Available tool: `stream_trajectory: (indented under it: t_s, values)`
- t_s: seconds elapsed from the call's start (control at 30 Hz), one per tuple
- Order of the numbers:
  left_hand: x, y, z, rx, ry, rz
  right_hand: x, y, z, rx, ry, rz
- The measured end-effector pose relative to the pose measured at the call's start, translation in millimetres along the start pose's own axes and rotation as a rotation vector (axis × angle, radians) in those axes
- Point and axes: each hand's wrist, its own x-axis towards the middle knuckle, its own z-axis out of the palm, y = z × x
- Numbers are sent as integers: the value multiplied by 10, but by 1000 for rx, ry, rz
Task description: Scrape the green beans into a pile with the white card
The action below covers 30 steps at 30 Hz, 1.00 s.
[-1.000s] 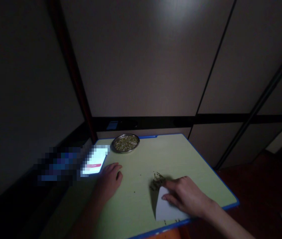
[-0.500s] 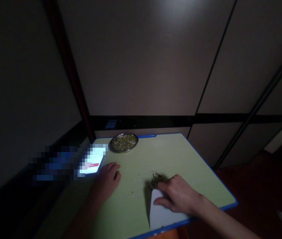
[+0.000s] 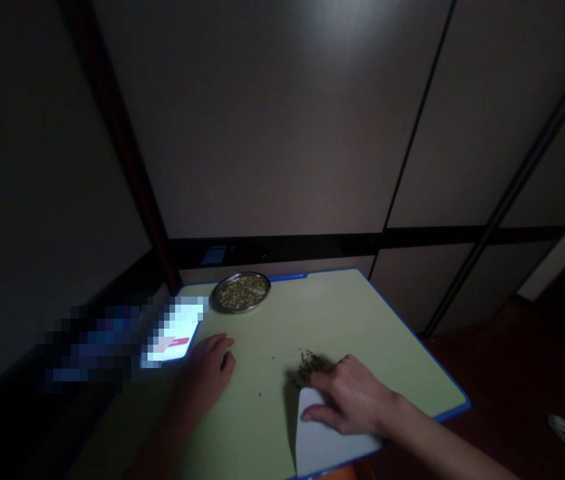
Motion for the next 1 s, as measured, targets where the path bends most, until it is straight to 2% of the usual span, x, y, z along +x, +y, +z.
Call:
stream_trajectory:
  t_s: [0.1, 0.27, 0.4, 0.57, 0.77, 1.0]
  values:
    - [-3, -8, 17, -3, 7, -7, -89, 67, -84, 41, 55, 66]
    - [2, -19, 27, -15, 11, -10, -301, 399, -264, 45, 192, 358]
    - [-1, -17, 30, -18, 25, -10, -434, 641, -235, -51, 222, 504]
    - [-6, -7, 29, -12, 42, -3, -486, 711, -112, -95, 201, 544]
    - [-7, -10, 21, -17, 52, 1, -417, 760, -36, -137, 176, 581]
    - [-10, -36, 31, -2, 15, -4, -375, 806, 38, -138, 168, 623]
